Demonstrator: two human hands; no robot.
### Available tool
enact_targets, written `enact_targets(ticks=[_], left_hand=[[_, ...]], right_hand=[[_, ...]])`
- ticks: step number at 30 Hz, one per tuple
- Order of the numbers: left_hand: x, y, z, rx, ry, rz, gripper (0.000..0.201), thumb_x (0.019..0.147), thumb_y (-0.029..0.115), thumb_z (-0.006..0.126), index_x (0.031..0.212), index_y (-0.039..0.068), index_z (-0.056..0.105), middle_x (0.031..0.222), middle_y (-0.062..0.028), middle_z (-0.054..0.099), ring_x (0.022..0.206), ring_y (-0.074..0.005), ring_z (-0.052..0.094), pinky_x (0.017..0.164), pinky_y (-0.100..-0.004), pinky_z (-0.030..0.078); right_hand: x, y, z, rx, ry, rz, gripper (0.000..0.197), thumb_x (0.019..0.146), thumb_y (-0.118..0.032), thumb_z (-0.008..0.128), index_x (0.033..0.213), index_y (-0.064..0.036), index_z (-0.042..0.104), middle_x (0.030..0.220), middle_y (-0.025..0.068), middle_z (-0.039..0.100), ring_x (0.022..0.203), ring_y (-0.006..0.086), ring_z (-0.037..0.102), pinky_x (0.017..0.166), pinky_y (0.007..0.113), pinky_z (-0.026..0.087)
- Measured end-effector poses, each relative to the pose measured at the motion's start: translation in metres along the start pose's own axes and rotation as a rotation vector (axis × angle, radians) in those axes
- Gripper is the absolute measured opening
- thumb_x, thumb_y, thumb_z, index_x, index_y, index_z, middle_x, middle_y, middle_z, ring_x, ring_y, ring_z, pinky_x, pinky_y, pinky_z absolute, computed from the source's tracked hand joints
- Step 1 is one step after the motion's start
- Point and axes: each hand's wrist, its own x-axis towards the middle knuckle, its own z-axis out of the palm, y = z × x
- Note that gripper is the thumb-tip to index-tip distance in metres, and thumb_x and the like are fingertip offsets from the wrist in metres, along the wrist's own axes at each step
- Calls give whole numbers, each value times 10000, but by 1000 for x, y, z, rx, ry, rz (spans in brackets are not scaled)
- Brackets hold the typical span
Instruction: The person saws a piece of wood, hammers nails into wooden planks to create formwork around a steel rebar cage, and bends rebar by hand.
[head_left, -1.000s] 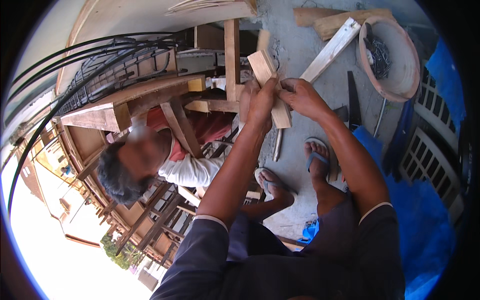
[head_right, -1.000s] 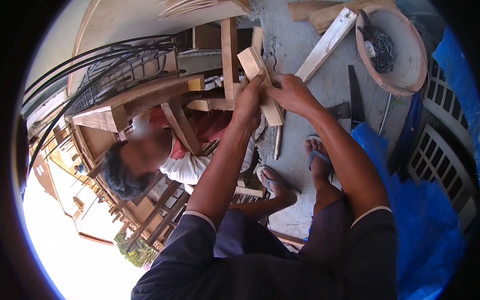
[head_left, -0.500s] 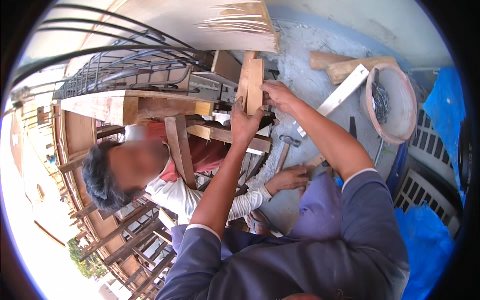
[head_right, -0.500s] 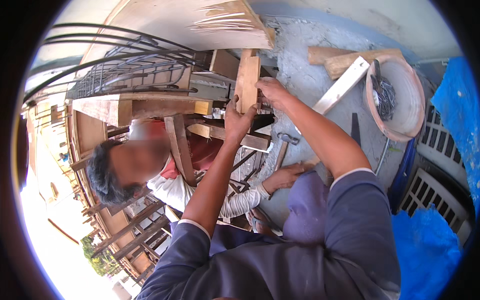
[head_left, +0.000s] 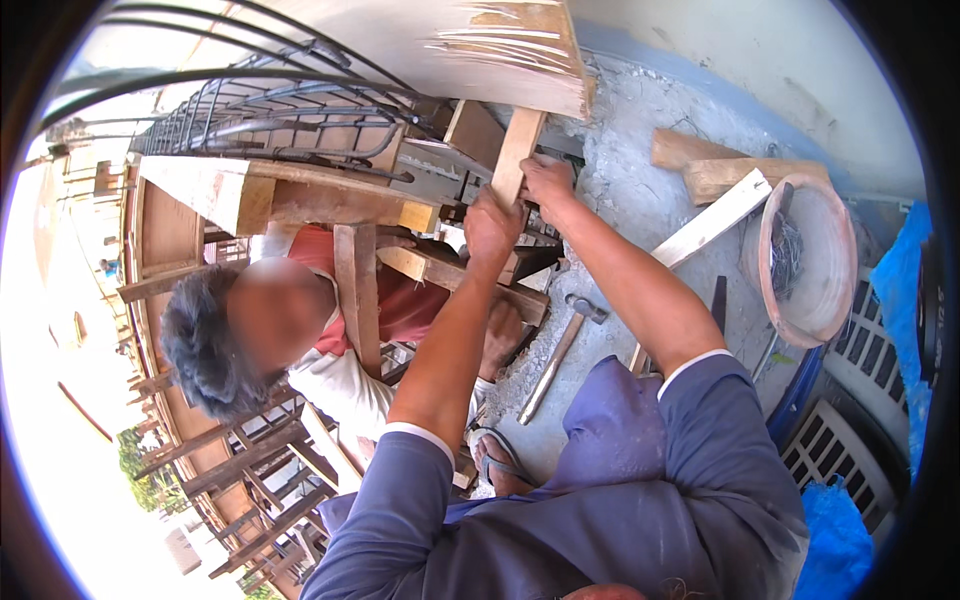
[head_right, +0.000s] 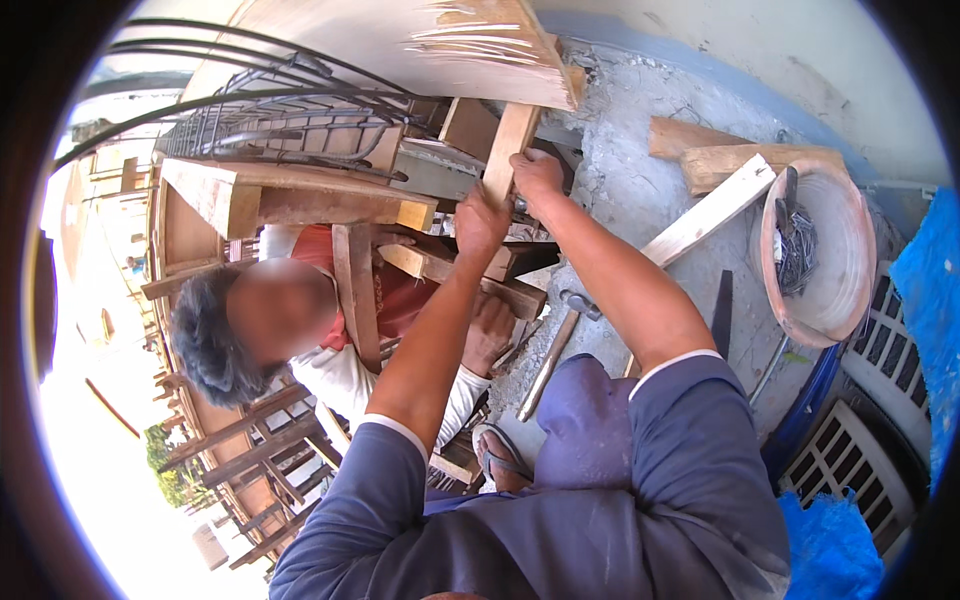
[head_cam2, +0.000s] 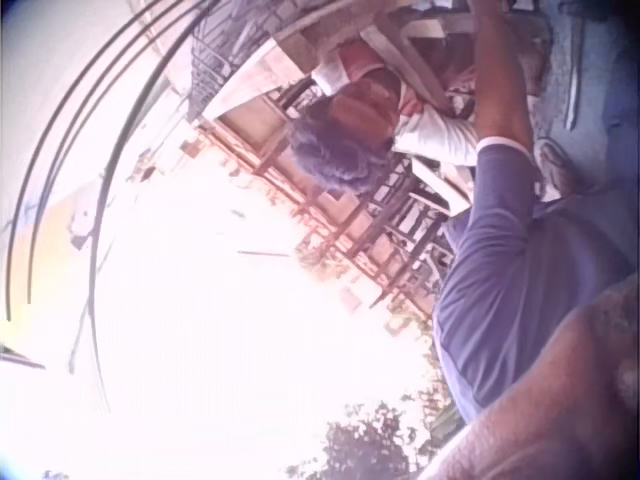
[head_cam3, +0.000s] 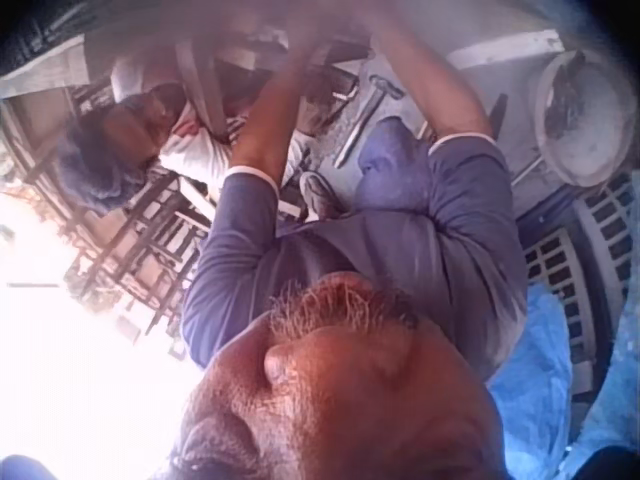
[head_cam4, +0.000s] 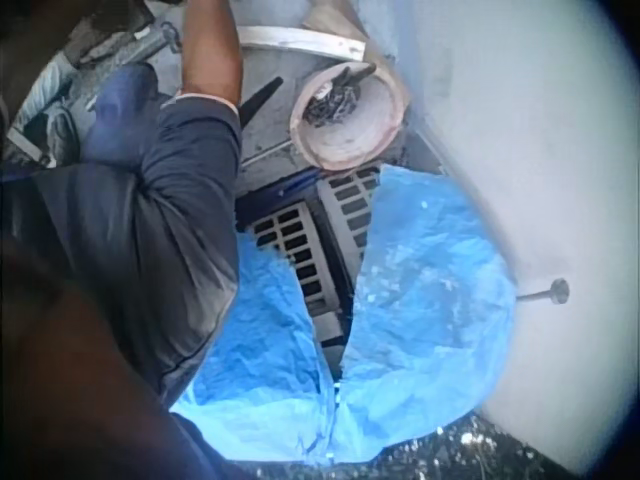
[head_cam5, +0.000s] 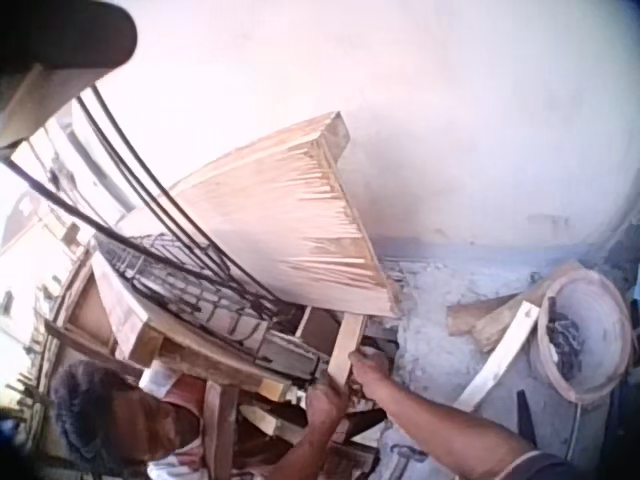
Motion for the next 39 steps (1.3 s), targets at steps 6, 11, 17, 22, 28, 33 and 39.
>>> enact_targets(ticks=[6, 11, 17, 22, 28, 33, 39], left_hand=[[16, -7, -1, 114, -86, 27, 432, 811, 318, 770, 998, -42, 619, 957, -340, 699, 927, -513, 688, 873, -561, 547], [18, -12, 0, 151, -120, 62, 452, 804, 309, 777, 1007, -51, 595, 973, -346, 697, 948, -514, 686, 885, -557, 545], [24, -13, 0, 86, -162, 40, 488, 798, 328, 799, 1016, -62, 604, 987, -357, 693, 960, -512, 685, 882, -542, 548], [28, -15, -3, 129, -152, 72, 522, 761, 339, 810, 1043, -69, 648, 995, -348, 700, 968, -508, 688, 882, -519, 554], [28, -16, 4, -6, -57, -43, 574, 715, 368, 784, 1058, -85, 709, 1012, -328, 713, 959, -451, 714, 888, -450, 563], [20, -1, 0, -25, -67, -109, 626, 713, 318, 818, 1180, -78, 687, 1078, -320, 713, 1048, -458, 692, 942, -471, 543], [17, 1, -1, 55, -62, -137, 548, 711, 329, 825, 1081, -50, 684, 1056, -318, 715, 1033, -476, 689, 936, -509, 540]], right_hand=[[9, -14, -5, -674, 191, -291, 569, 842, -428, 676, 1134, 60, 691, 1041, 309, 710, 1009, 434, 697, 890, 471, 560], [5, -63, 9, -923, 155, -307, 636, 807, -508, 782, 1080, 63, 721, 1050, 306, 716, 1045, 422, 706, 894, 469, 574], [19, -60, 14, -914, 198, -270, 573, 789, -450, 810, 1036, 63, 742, 1057, 301, 715, 1027, 417, 710, 878, 458, 582], [26, -52, 9, -860, 159, -344, 575, 781, -446, 814, 1035, 64, 739, 1083, 305, 707, 1015, 424, 709, 874, 458, 583], [28, -42, 11, -854, 212, -377, 598, 787, -468, 815, 1063, 54, 718, 1056, 307, 707, 1050, 422, 683, 923, 452, 563], [27, -37, 12, -856, 267, -367, 656, 801, -475, 806, 1170, 49, 664, 1129, 323, 679, 1113, 413, 653, 968, 452, 543], [20, -42, 16, -889, 195, -350, 701, 820, -491, 768, 1210, 75, 629, 1262, 349, 604, 1121, 437, 648, 983, 458, 540]])
